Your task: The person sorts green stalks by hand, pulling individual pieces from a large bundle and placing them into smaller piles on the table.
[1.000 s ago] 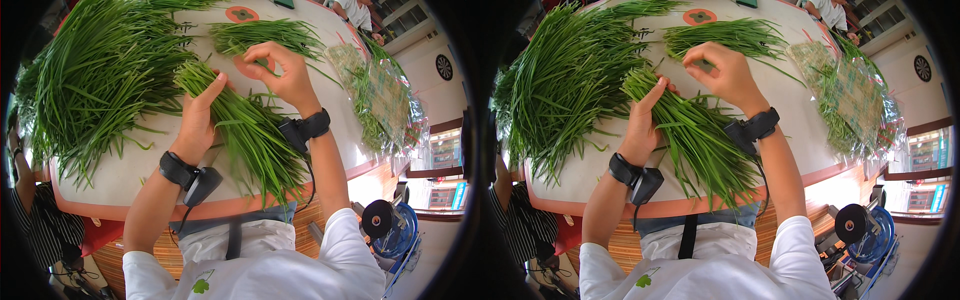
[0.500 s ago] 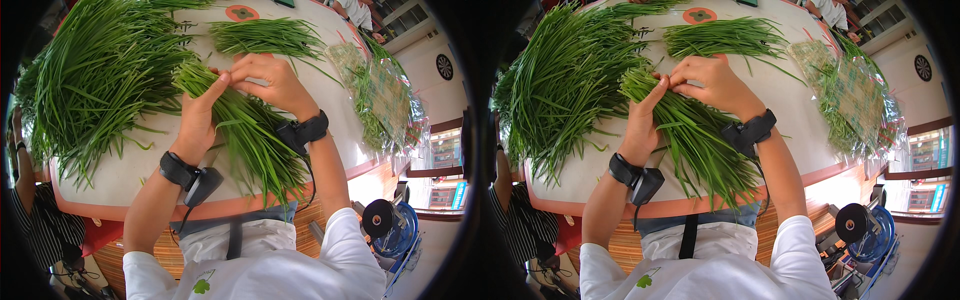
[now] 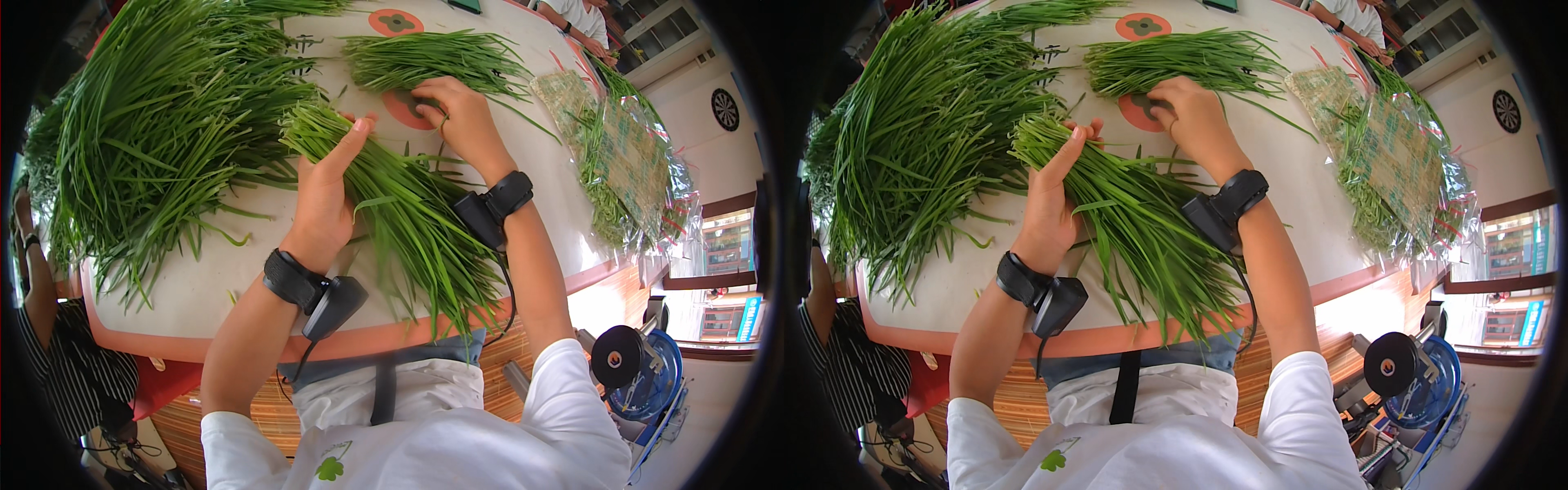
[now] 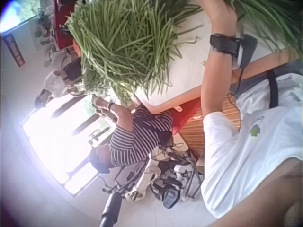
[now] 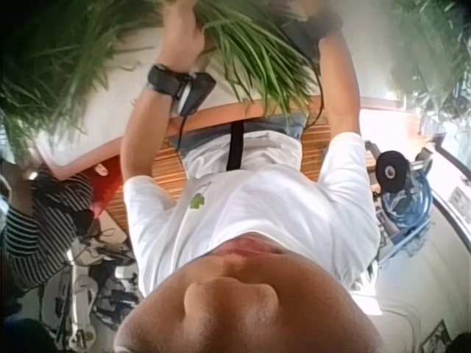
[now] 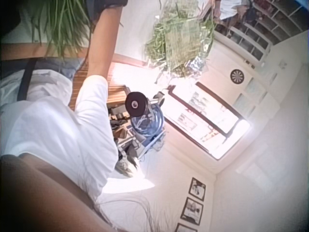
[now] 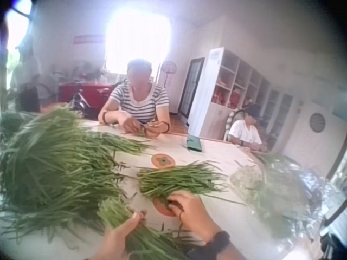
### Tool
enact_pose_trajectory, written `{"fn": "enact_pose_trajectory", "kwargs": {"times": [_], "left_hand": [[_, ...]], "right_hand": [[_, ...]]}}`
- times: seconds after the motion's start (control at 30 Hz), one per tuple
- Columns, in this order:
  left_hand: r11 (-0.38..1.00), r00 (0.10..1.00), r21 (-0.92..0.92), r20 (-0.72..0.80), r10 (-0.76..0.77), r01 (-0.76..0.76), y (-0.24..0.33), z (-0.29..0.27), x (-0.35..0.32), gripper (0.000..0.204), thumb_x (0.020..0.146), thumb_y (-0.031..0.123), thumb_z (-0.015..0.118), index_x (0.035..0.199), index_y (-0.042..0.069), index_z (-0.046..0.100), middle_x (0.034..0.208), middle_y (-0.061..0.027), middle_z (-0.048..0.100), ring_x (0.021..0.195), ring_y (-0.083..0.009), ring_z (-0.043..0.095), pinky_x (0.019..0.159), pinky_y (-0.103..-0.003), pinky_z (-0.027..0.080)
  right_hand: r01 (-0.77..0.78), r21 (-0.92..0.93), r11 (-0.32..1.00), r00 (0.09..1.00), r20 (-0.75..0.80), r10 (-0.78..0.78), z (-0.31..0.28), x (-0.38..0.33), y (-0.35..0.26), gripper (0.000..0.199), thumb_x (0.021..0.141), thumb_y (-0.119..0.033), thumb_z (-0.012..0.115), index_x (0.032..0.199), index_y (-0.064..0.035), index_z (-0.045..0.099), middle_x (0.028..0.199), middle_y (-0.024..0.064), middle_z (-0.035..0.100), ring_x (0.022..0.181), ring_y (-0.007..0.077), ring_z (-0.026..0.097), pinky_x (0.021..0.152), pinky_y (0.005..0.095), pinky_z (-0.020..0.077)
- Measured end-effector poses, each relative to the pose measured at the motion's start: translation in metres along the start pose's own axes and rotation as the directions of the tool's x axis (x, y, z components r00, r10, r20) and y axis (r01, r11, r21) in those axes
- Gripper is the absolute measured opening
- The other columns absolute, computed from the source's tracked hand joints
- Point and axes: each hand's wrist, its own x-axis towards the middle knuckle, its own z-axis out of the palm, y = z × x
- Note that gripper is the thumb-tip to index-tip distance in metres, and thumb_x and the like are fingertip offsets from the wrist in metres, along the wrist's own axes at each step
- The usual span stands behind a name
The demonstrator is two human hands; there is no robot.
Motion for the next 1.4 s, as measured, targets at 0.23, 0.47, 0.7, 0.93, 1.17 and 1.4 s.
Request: {"fn": "enact_pose_trajectory", "kwargs": {"times": [0.23, 0.47, 0.7, 0.93, 1.17, 1.4], "left_hand": [[0.999, 0.998, 0.02, 0.044, -0.047, 0.046, 0.003, -0.001, -0.001, 0.018, 0.088, 0.016, 0.068, 0.1, 0.009, 0.057, 0.092, -0.0037, 0.061, 0.081, -0.0144, 0.061, 0.066, -0.031, 0.053], [0.995, 0.999, 0.094, 0.049, -0.016, 0.011, 0.002, 0.0, 0.002, 0.028, 0.085, 0.01, 0.07, 0.111, 0.004, 0.061, 0.092, -0.003, 0.061, 0.08, -0.0136, 0.061, 0.068, -0.031, 0.054], [0.997, 1.0, 0.074, 0.018, -0.025, 0.024, 0.002, -0.001, 0.002, 0.025, 0.082, 0.001, 0.067, 0.107, 0.004, 0.061, 0.094, -0.0042, 0.063, 0.08, -0.0148, 0.063, 0.066, -0.031, 0.055], [0.997, 0.998, 0.063, 0.042, -0.037, 0.034, 0.002, -0.004, 0.003, 0.023, 0.082, 0.0, 0.066, 0.104, 0.004, 0.061, 0.09, -0.0033, 0.064, 0.077, -0.0148, 0.064, 0.065, -0.03, 0.055], [0.999, 0.998, 0.042, 0.056, -0.022, 0.019, 0.006, 0.003, -0.001, 0.025, 0.083, 0.001, 0.067, 0.107, 0.002, 0.06, 0.097, -0.0051, 0.063, 0.084, -0.0139, 0.062, 0.07, -0.029, 0.054], [0.995, 0.993, -0.02, 0.074, -0.091, 0.093, 0.004, 0.001, 0.001, 0.026, 0.087, 0.005, 0.064, 0.112, 0.0, 0.059, 0.101, -0.0064, 0.063, 0.087, -0.0139, 0.062, 0.072, -0.03, 0.055]], "right_hand": [[0.068, 0.404, 0.912, 0.995, -0.09, -0.035, -0.015, 0.003, -0.025, 0.012, 0.081, -0.007, 0.071, 0.091, -0.0021, 0.069, 0.097, 0.0036, 0.068, 0.078, 0.013, 0.065, 0.062, 0.0254, 0.0514], [0.041, 0.547, 0.836, 0.998, -0.063, -0.008, -0.01, 0.003, -0.044, 0.014, 0.083, -0.008, 0.069, 0.097, -0.0057, 0.071, 0.104, 0.0039, 0.067, 0.084, 0.0123, 0.064, 0.065, 0.0234, 0.0507], [-0.011, 0.584, 0.812, 0.999, -0.018, 0.026, -0.008, 0.001, -0.058, 0.019, 0.082, -0.007, 0.069, 0.102, -0.0054, 0.07, 0.097, 0.0055, 0.066, 0.079, 0.0127, 0.063, 0.065, 0.0233, 0.0499], [-0.05, 0.482, 0.875, 0.995, -0.056, 0.088, -0.004, 0.001, -0.066, 0.015, 0.079, -0.009, 0.073, 0.081, 0.0025, 0.063, 0.081, 0.0062, 0.065, 0.066, 0.013, 0.062, 0.06, 0.0248, 0.05], [-0.096, 0.459, 0.883, 0.995, 0.068, 0.073, -0.008, -0.001, -0.065, 0.023, 0.08, -0.012, 0.073, 0.071, -0.0002, 0.055, 0.066, 0.0008, 0.056, 0.06, 0.0069, 0.049, 0.056, 0.022, 0.0422], [-0.106, 0.707, 0.7, 0.992, 0.119, 0.029, -0.007, -0.002, -0.061, 0.027, 0.083, -0.011, 0.07, 0.069, -0.0016, 0.049, 0.062, -0.0017, 0.052, 0.06, 0.0057, 0.048, 0.059, 0.0223, 0.0433]]}}
